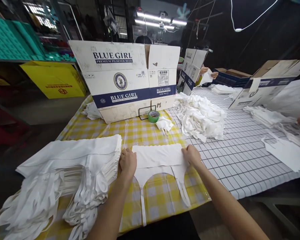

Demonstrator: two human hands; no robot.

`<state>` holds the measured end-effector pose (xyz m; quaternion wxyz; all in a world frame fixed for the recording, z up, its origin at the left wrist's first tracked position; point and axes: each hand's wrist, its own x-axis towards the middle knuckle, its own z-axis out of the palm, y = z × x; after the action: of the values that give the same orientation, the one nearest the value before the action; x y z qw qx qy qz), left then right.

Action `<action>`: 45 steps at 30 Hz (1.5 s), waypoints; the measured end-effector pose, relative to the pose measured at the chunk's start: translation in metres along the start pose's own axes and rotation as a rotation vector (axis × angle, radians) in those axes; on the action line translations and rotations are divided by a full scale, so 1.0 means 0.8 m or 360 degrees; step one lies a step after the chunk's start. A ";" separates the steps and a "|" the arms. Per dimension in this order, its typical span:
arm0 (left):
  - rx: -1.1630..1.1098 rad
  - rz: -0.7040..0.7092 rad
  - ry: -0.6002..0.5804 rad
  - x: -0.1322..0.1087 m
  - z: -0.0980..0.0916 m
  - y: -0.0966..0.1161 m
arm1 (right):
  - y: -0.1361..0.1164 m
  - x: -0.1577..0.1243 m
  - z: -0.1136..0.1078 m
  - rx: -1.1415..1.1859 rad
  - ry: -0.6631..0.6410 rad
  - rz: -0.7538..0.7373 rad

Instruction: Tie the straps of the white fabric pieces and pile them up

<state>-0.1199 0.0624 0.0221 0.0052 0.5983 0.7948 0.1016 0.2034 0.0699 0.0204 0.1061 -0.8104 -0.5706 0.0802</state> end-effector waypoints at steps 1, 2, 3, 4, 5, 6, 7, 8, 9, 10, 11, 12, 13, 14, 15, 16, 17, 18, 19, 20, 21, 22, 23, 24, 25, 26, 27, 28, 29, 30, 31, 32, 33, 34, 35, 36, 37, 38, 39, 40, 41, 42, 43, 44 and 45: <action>-0.0028 -0.0042 -0.0067 0.003 0.001 -0.002 | -0.007 0.009 0.004 -0.0002 -0.0034 -0.0009; -0.0056 -0.0065 -0.0131 0.006 0.001 -0.005 | -0.012 0.015 0.009 0.0001 -0.0071 -0.0031; -0.0079 -0.0059 -0.0184 0.010 0.001 -0.008 | -0.016 0.018 0.012 0.0006 -0.0101 -0.0060; -0.0096 -0.0028 -0.0221 0.014 0.001 -0.012 | -0.018 0.020 0.015 0.0013 -0.0117 -0.0089; -0.0111 0.0015 -0.0245 0.017 0.000 -0.014 | -0.019 0.021 0.016 0.0018 -0.0114 -0.0114; -0.0128 0.0057 -0.0261 0.020 0.000 -0.017 | -0.020 0.022 0.016 0.0020 -0.0095 -0.0133; -0.0146 0.0094 -0.0269 0.022 0.001 -0.018 | -0.020 0.023 0.016 0.0019 -0.0063 -0.0144; -0.0162 0.0122 -0.0269 0.023 0.001 -0.017 | -0.019 0.026 0.014 0.0014 -0.0026 -0.0149; -0.0177 0.0139 -0.0262 0.024 0.002 -0.016 | -0.019 0.029 0.012 0.0006 0.0009 -0.0150; -0.0188 0.0146 -0.0250 0.024 0.003 -0.013 | -0.019 0.033 0.010 -0.0003 0.0038 -0.0153; -0.0199 0.0150 -0.0231 0.023 0.004 -0.010 | -0.020 0.038 0.008 -0.0012 0.0061 -0.0160; -0.0212 0.0156 -0.0208 0.022 0.004 -0.007 | -0.022 0.041 0.006 -0.0024 0.0080 -0.0173; -0.0227 0.0165 -0.0188 0.021 0.004 -0.003 | -0.024 0.044 0.004 -0.0038 0.0097 -0.0189; -0.0238 0.0180 -0.0160 0.019 0.004 0.001 | -0.027 0.046 0.003 -0.0054 0.0117 -0.0210; -0.0239 0.0202 -0.0118 0.016 0.004 0.004 | -0.030 0.045 0.003 -0.0071 0.0139 -0.0230; -0.0228 0.0236 -0.0058 0.013 0.003 0.007 | -0.033 0.042 0.004 -0.0085 0.0165 -0.0245; -0.0208 0.0292 0.0008 0.009 0.003 0.009 | -0.036 0.038 0.007 -0.0097 0.0198 -0.0272; -0.0182 0.0375 0.0065 0.006 0.003 0.011 | -0.038 0.032 0.011 -0.0112 0.0233 -0.0322; -0.0162 0.0489 0.0096 0.002 0.004 0.012 | -0.040 0.026 0.016 -0.0132 0.0254 -0.0391; -0.0152 0.0624 0.0080 -0.002 0.006 0.012 | -0.040 0.020 0.022 -0.0158 0.0248 -0.0467; -0.0154 0.0753 0.0013 -0.005 0.009 0.011 | -0.038 0.015 0.027 -0.0190 0.0212 -0.0537; -0.0157 0.0854 -0.0079 -0.008 0.013 0.008 | -0.036 0.011 0.032 -0.0223 0.0154 -0.0589; -0.0157 0.0913 -0.0169 -0.010 0.017 0.004 | -0.033 0.008 0.035 -0.0248 0.0083 -0.0614; -0.0150 0.0930 -0.0239 -0.012 0.021 -0.002 | -0.029 0.006 0.036 -0.0259 0.0012 -0.0611; -0.0138 0.0917 -0.0281 -0.013 0.024 -0.009 | -0.025 0.004 0.034 -0.0255 -0.0038 -0.0595; -0.0122 0.0891 -0.0300 -0.014 0.027 -0.016 | -0.022 -0.001 0.028 -0.0232 -0.0053 -0.0574; -0.0106 0.0869 -0.0309 -0.015 0.029 -0.023 | -0.021 -0.009 0.021 -0.0187 -0.0034 -0.0551; -0.0092 0.0853 -0.0315 -0.016 0.029 -0.029 | -0.020 -0.021 0.012 -0.0113 0.0006 -0.0523; -0.0081 0.0837 -0.0320 -0.018 0.029 -0.033 | -0.020 -0.039 0.001 -0.0004 0.0036 -0.0502; -0.0074 0.0812 -0.0319 -0.020 0.028 -0.036 | -0.020 -0.063 -0.009 0.0140 0.0032 -0.0496; -0.0070 0.0783 -0.0309 -0.023 0.027 -0.037 | -0.021 -0.093 -0.017 0.0313 -0.0042 -0.0509; -0.0071 0.0761 -0.0291 -0.028 0.025 -0.036 | -0.021 -0.127 -0.023 0.0524 -0.0259 -0.0563; -0.0079 0.0765 -0.0268 -0.033 0.023 -0.034 | -0.020 -0.163 -0.026 0.0733 -0.0599 -0.0643; -0.0096 0.0800 -0.0250 -0.038 0.020 -0.030 | -0.020 -0.201 -0.024 0.0889 -0.1031 -0.0722; -0.0120 0.0866 -0.0241 -0.044 0.018 -0.025 | -0.020 -0.237 -0.018 0.1003 -0.1431 -0.0740; -0.0149 0.0948 -0.0241 -0.050 0.016 -0.020 | -0.021 -0.269 -0.007 0.1072 -0.1687 -0.0696; -0.0179 0.1036 -0.0255 -0.055 0.015 -0.015 | -0.025 -0.298 0.007 0.1141 -0.1755 -0.0607; -0.0204 0.1115 -0.0281 -0.060 0.015 -0.010 | -0.032 -0.320 0.025 0.1272 -0.1639 -0.0426; -0.0218 0.1174 -0.0311 -0.064 0.015 -0.007 | -0.042 -0.337 0.044 0.1461 -0.1536 -0.0249; -0.0219 0.1212 -0.0335 -0.067 0.017 -0.005 | -0.055 -0.348 0.064 0.1673 -0.1503 -0.0069; -0.0210 0.1240 -0.0352 -0.070 0.019 -0.004 | -0.069 -0.355 0.082 0.1867 -0.1533 0.0044; -0.0194 0.1255 -0.0360 -0.071 0.021 -0.004 | -0.082 -0.359 0.097 0.2003 -0.1551 0.0091; -0.0176 0.1265 -0.0363 -0.071 0.024 -0.005 | -0.094 -0.360 0.109 0.2048 -0.1533 0.0107; -0.0158 0.1268 -0.0361 -0.070 0.026 -0.006 | -0.102 -0.361 0.118 0.2029 -0.1507 0.0091; -0.0143 0.1271 -0.0359 -0.069 0.028 -0.007 | -0.107 -0.363 0.123 0.1945 -0.1449 0.0065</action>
<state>-0.1069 0.0115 -0.0073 0.0785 0.8661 0.4894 0.0640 0.0037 -0.1678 -0.0491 0.2886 -0.5049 -0.3972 0.7099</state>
